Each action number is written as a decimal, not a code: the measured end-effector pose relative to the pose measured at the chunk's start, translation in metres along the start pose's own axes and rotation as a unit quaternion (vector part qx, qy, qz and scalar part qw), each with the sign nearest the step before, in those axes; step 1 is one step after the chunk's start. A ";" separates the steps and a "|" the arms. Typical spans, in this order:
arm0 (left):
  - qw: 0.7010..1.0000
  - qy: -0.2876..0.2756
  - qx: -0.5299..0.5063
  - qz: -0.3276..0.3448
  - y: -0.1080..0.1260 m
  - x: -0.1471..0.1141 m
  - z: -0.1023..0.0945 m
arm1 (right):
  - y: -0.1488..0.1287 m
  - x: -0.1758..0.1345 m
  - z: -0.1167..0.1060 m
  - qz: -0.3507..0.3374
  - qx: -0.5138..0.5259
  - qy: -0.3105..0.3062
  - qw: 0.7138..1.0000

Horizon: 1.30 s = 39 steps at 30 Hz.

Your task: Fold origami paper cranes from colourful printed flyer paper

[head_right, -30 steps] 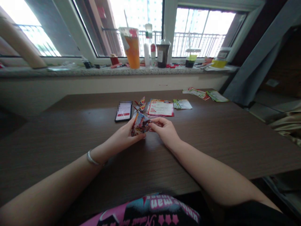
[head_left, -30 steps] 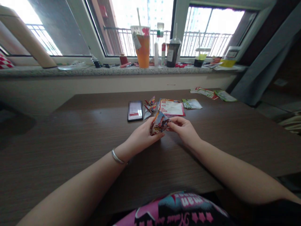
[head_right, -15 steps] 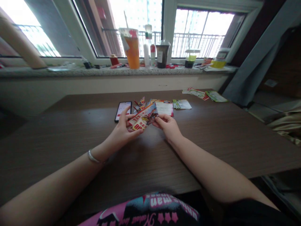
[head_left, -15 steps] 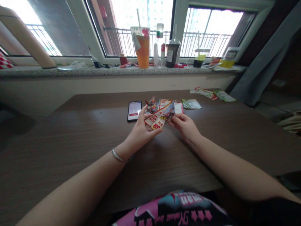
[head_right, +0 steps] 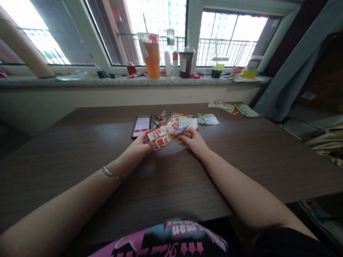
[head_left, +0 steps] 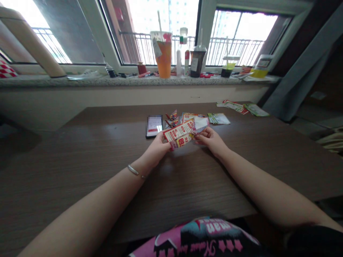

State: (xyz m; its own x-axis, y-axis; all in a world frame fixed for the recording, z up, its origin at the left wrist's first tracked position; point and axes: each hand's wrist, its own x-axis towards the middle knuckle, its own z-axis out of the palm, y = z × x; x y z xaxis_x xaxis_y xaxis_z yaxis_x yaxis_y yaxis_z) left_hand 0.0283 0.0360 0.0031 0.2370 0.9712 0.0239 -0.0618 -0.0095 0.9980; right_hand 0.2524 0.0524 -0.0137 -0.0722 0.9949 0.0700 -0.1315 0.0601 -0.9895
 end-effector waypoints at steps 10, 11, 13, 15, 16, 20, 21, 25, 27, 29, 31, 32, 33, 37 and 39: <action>0.999 -0.033 0.017 -0.005 -0.003 0.005 -0.006 | -0.006 -0.004 -0.008 -0.157 -0.192 -0.077 0.966; 0.999 -0.045 0.019 -0.008 -0.003 0.005 -0.006 | -0.007 -0.006 -0.008 -0.171 -0.196 -0.083 0.962; 0.997 -0.066 0.026 -0.013 -0.002 0.004 -0.006 | -0.009 -0.008 -0.006 -0.201 -0.209 -0.098 0.952; 0.996 -0.072 0.047 -0.018 -0.001 0.003 -0.007 | -0.012 -0.009 -0.005 -0.233 -0.230 -0.120 0.937; 0.995 -0.071 0.066 -0.017 0.000 0.002 -0.007 | -0.013 -0.009 -0.005 -0.246 -0.242 -0.132 0.929; 0.983 -0.052 0.177 0.009 0.006 0.002 -0.012 | -0.017 -0.011 -0.007 -0.269 -0.286 -0.170 0.904; 0.979 -0.052 0.196 0.013 0.007 0.003 -0.013 | -0.018 -0.011 -0.008 -0.268 -0.296 -0.170 0.901; 0.976 -0.037 0.212 0.009 0.011 0.007 -0.016 | -0.015 -0.011 -0.009 -0.249 -0.321 -0.133 0.904; 0.983 -0.022 0.183 0.006 0.012 0.008 -0.016 | -0.013 -0.011 -0.010 -0.239 -0.322 -0.117 0.909; 0.989 -0.007 0.149 0.004 0.011 0.009 -0.017 | -0.010 -0.010 -0.012 -0.237 -0.311 -0.092 0.916; 0.992 -0.005 0.126 -0.014 0.009 0.010 -0.018 | -0.007 -0.009 -0.014 -0.238 -0.297 -0.057 0.923; 0.992 -0.014 0.118 -0.033 0.008 0.010 -0.019 | -0.006 -0.008 -0.015 -0.237 -0.292 -0.041 0.926; 0.992 -0.028 0.111 -0.053 0.006 0.011 -0.019 | -0.006 -0.008 -0.016 -0.235 -0.289 -0.030 0.928; 0.991 -0.072 0.095 -0.066 -0.002 0.012 -0.018 | -0.006 -0.008 -0.013 -0.213 -0.290 -0.020 0.933; 0.993 -0.071 0.083 -0.047 -0.004 0.012 -0.016 | -0.008 -0.009 -0.010 -0.200 -0.291 -0.027 0.935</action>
State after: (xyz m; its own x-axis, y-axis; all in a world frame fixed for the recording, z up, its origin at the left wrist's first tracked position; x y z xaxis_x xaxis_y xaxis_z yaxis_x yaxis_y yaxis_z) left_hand 0.0158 0.0513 -0.0011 0.3698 0.9262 -0.0735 0.1255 0.0286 0.9917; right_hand 0.2640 0.0435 -0.0079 -0.1845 0.8788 0.4400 0.4012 0.4761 -0.7826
